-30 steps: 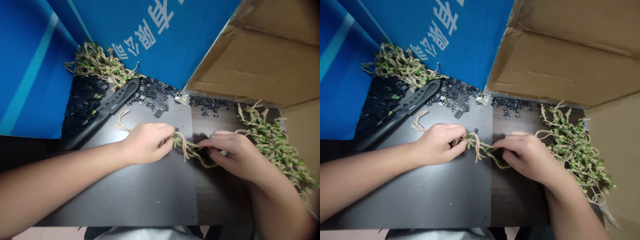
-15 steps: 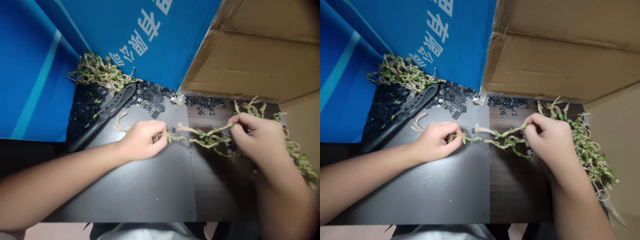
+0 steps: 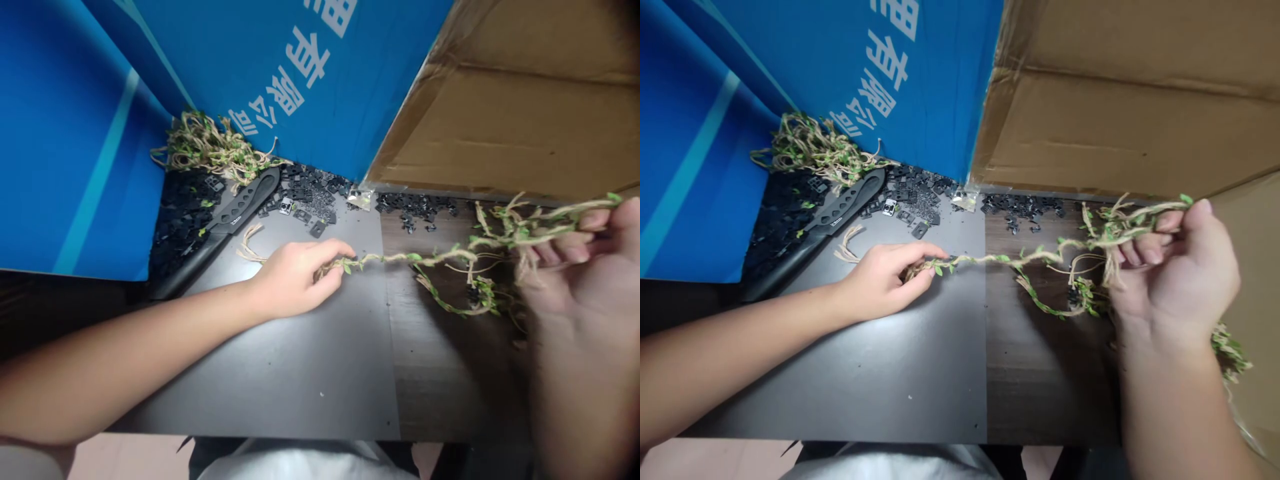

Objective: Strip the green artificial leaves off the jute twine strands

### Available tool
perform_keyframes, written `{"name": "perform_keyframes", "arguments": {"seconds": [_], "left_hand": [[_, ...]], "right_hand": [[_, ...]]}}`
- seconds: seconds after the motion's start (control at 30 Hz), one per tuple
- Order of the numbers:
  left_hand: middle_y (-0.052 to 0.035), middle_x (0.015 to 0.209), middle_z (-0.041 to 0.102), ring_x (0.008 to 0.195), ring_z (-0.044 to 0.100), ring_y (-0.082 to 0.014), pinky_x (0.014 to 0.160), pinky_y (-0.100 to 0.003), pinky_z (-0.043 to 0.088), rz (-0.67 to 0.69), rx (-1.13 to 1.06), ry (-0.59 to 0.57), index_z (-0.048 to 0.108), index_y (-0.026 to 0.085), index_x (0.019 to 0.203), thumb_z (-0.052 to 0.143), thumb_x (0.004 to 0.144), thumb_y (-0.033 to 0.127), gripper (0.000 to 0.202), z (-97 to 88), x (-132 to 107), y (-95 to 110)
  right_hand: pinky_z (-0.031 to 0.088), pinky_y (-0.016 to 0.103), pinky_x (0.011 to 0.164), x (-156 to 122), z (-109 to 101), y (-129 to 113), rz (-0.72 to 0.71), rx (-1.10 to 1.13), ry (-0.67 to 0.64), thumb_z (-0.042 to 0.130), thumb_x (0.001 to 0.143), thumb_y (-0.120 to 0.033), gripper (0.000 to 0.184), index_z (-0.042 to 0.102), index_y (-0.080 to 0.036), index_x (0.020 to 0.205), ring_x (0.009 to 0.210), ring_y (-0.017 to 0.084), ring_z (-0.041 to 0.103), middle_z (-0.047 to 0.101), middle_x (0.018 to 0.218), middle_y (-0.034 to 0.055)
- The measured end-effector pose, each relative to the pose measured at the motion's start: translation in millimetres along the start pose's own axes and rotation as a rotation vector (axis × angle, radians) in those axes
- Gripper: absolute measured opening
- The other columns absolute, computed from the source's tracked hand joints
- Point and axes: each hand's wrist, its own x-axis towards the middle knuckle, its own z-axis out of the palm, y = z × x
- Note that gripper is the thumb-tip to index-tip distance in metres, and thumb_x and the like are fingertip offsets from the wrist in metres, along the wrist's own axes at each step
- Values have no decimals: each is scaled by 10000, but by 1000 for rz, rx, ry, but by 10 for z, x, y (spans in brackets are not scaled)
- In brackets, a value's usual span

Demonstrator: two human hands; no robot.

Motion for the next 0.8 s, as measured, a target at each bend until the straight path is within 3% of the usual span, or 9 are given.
{"name": "perform_keyframes", "arguments": {"seconds": [0.1, 0.23, 0.3, 0.4, 0.47, 0.57, 0.63, 0.73, 0.8], "left_hand": [[26, 768, 674, 631, 586, -96, 638, -230, 435, 44, -1, -17, 694, 205, 1121, 538, 953, 202, 230, 1, -3, -13], [37, 698, 617, 619, 568, -99, 606, -226, 406, 18, -1, -36, 682, 192, 1039, 560, 953, 237, 155, -24, 5, 21], [36, 687, 611, 614, 566, -102, 596, -225, 403, 16, -17, -37, 668, 188, 1010, 573, 958, 274, 138, -38, 11, 46], [30, 686, 618, 602, 560, -106, 584, -229, 400, 44, -29, -46, 658, 187, 1002, 591, 961, 327, 160, -45, 15, 64], [32, 668, 612, 585, 549, -105, 574, -230, 394, 48, -37, -50, 657, 188, 1000, 580, 974, 334, 167, -39, 11, 59], [41, 638, 593, 563, 532, -100, 561, -226, 382, 33, -41, -46, 658, 189, 993, 561, 993, 329, 171, -22, 2, 43], [45, 638, 589, 558, 523, -95, 559, -225, 377, 36, -28, -42, 660, 188, 992, 570, 993, 333, 171, -12, -2, 35], [48, 652, 592, 564, 527, -93, 566, -227, 376, 45, -2, -51, 662, 191, 999, 587, 993, 354, 179, -5, -2, 28], [46, 664, 604, 573, 541, -96, 574, -228, 382, 43, 5, -66, 662, 193, 1002, 601, 994, 387, 204, -5, 0, 22]], "right_hand": [[155, 321, 412, 63, -136, 35, 21, 52, -55, 734, 669, -486, 376, 414, -292, 638, 335, 84, 167, 193, 369, -104], [136, 315, 406, 188, -364, 159, 4, 116, 55, 781, 571, -469, 374, 454, -302, 640, 354, 92, 143, 192, 397, -112], [145, 314, 428, 252, -456, 215, 1, 129, 110, 779, 601, -451, 366, 450, -297, 640, 374, 88, 155, 191, 454, -109], [184, 326, 482, 302, -495, 245, 114, 98, 148, 682, 750, -364, 282, 441, -269, 640, 425, 69, 209, 289, 550, -77], [243, 343, 517, 278, -447, 225, 203, 86, 110, 606, 805, -322, 261, 423, -244, 636, 476, 74, 307, 468, 645, -11], [341, 383, 555, 142, -302, 138, 229, 84, -47, 583, 773, -265, 250, 380, -232, 632, 578, 124, 460, 675, 921, 140], [391, 405, 567, 12, -184, 52, 228, 68, -145, 561, 812, -274, 245, 398, -228, 635, 607, 147, 499, 703, 1018, 193], [445, 393, 582, -183, 4, -77, 349, 132, -131, 556, 860, -239, 188, 510, -205, 681, 653, 174, 571, 720, 1152, 222], [453, 364, 556, -318, 141, -145, 346, 138, -135, 544, 878, -256, 152, 644, -181, 791, 629, 171, 569, 738, 1110, 199]]}}
